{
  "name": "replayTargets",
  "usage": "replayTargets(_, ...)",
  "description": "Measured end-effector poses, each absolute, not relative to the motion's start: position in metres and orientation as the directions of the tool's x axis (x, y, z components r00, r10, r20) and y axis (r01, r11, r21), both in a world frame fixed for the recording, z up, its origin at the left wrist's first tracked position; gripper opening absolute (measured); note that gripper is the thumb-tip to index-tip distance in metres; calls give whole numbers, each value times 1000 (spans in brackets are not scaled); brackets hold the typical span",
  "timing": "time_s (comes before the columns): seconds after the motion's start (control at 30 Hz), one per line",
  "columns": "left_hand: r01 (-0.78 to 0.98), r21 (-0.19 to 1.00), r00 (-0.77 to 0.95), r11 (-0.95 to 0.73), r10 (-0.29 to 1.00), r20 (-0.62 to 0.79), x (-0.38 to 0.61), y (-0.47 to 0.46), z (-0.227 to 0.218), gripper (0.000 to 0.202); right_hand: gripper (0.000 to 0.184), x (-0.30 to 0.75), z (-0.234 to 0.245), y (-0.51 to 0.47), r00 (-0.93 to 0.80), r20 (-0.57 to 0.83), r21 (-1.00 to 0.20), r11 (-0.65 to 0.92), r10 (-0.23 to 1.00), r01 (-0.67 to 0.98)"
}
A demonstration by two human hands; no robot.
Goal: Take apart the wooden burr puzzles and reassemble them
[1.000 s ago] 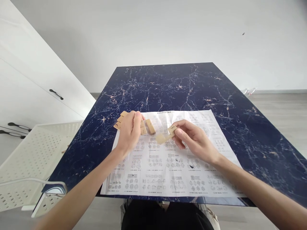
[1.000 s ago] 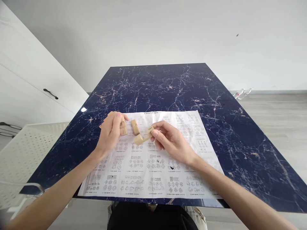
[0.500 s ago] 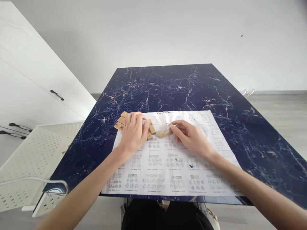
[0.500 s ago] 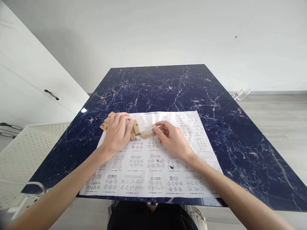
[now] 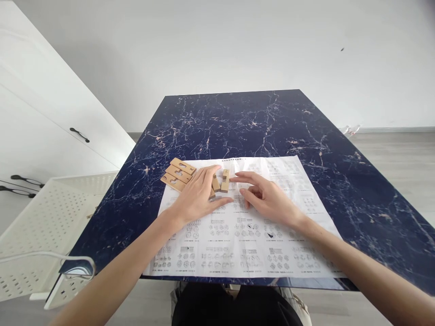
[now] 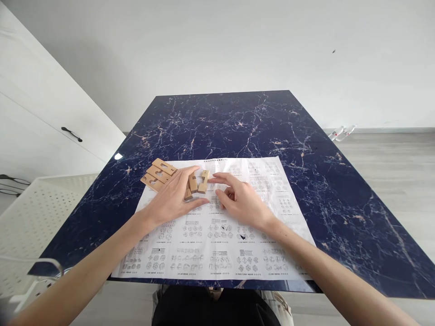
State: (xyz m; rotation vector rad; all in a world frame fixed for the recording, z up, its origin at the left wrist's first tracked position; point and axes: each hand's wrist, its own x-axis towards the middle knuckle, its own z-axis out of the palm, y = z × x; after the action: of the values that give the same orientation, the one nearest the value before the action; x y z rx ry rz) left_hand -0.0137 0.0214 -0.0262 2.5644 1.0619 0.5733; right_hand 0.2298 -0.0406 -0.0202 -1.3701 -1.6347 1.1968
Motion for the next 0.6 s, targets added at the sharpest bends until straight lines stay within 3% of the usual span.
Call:
replayTargets(0.27,603,502,648,-620,748,146,-12,19,-22,72,43,230,-18,-41,-358,-73,-935,61,931,348)
replayTargets(0.6,609,430,625,-667,737,257,-15,24,-30,66,35,228,-19,-40,-314,-54,-942,56,948,330)
